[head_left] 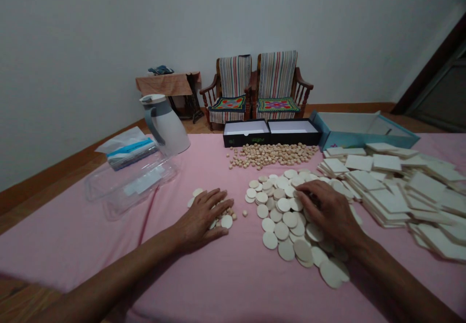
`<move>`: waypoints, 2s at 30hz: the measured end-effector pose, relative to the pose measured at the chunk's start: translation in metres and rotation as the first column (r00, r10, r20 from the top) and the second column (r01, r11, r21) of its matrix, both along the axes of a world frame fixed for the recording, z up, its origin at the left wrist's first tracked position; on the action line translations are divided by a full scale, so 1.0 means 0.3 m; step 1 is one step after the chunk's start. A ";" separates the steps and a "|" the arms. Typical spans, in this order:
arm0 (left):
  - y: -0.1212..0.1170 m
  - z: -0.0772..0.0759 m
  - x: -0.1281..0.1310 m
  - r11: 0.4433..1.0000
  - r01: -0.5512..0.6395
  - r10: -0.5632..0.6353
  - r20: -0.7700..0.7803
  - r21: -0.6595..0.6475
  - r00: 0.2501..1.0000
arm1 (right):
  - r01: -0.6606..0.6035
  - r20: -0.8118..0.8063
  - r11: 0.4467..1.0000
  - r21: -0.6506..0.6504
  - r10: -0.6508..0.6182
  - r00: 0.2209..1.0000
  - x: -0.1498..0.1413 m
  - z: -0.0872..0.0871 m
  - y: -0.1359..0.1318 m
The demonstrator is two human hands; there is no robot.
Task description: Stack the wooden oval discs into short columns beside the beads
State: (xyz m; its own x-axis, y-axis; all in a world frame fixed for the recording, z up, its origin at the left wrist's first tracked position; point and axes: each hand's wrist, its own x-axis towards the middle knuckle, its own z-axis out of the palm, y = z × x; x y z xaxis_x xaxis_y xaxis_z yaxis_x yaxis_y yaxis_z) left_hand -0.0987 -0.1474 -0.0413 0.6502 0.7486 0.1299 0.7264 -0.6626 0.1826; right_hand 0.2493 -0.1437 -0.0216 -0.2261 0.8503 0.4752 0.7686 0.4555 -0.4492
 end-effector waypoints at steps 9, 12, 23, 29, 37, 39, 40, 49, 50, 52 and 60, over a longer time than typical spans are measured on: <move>0.099 0.017 0.043 0.999 -0.014 0.012 0.064 0.030 0.998 | -0.029 0.010 1.000 0.006 0.028 1.000 0.000 0.000 -0.002; 0.115 0.029 0.054 0.999 -0.026 0.024 0.084 0.019 0.996 | -0.034 0.007 0.999 0.006 0.033 0.999 0.002 -0.004 0.000; 0.190 0.047 0.043 0.996 -0.091 0.090 0.129 0.004 0.988 | -0.066 -0.018 0.996 0.059 0.067 0.998 0.000 -0.015 0.004; 0.206 0.077 0.079 0.989 0.143 -0.140 0.085 -0.029 0.986 | -0.079 -0.011 0.995 0.064 0.080 0.997 -0.001 -0.017 0.004; 0.254 0.074 0.125 0.987 0.155 -0.156 -0.030 -0.032 0.987 | -0.087 -0.029 0.995 0.058 0.088 0.996 0.003 -0.020 0.006; 0.263 0.073 0.137 0.987 0.156 -0.158 -0.039 -0.042 0.987 | -0.093 -0.029 0.994 0.056 0.095 0.995 0.004 -0.021 0.007; 0.266 0.072 0.142 0.987 0.153 -0.155 -0.040 -0.049 0.987 | -0.097 -0.028 0.994 0.054 0.098 0.995 0.005 -0.020 0.007; 0.294 0.049 0.151 0.988 0.121 -0.120 0.014 -0.095 0.993 | -0.103 -0.025 0.994 0.033 0.104 0.994 0.005 -0.019 0.006; 0.302 0.050 0.151 0.988 0.118 -0.116 0.030 -0.100 0.993 | -0.102 -0.026 0.994 0.032 0.102 0.994 0.004 -0.018 0.006; 0.329 0.054 0.154 0.989 0.096 -0.088 0.076 -0.111 0.993 | -0.100 -0.025 0.995 0.029 0.100 0.995 0.004 -0.017 0.006; 0.521 0.072 0.205 0.968 -0.250 0.236 0.360 -0.006 0.903 | -0.109 -0.029 0.994 0.031 0.110 0.994 0.005 -0.017 0.009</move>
State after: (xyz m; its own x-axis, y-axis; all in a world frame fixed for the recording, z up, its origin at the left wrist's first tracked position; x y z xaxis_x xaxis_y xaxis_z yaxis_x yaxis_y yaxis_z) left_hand -0.0373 0.0090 -0.0197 0.3541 0.8671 0.3505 0.7577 -0.4856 0.4359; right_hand 0.2509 -0.1412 -0.0268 -0.3017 0.8068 0.5080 0.6996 0.5493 -0.4570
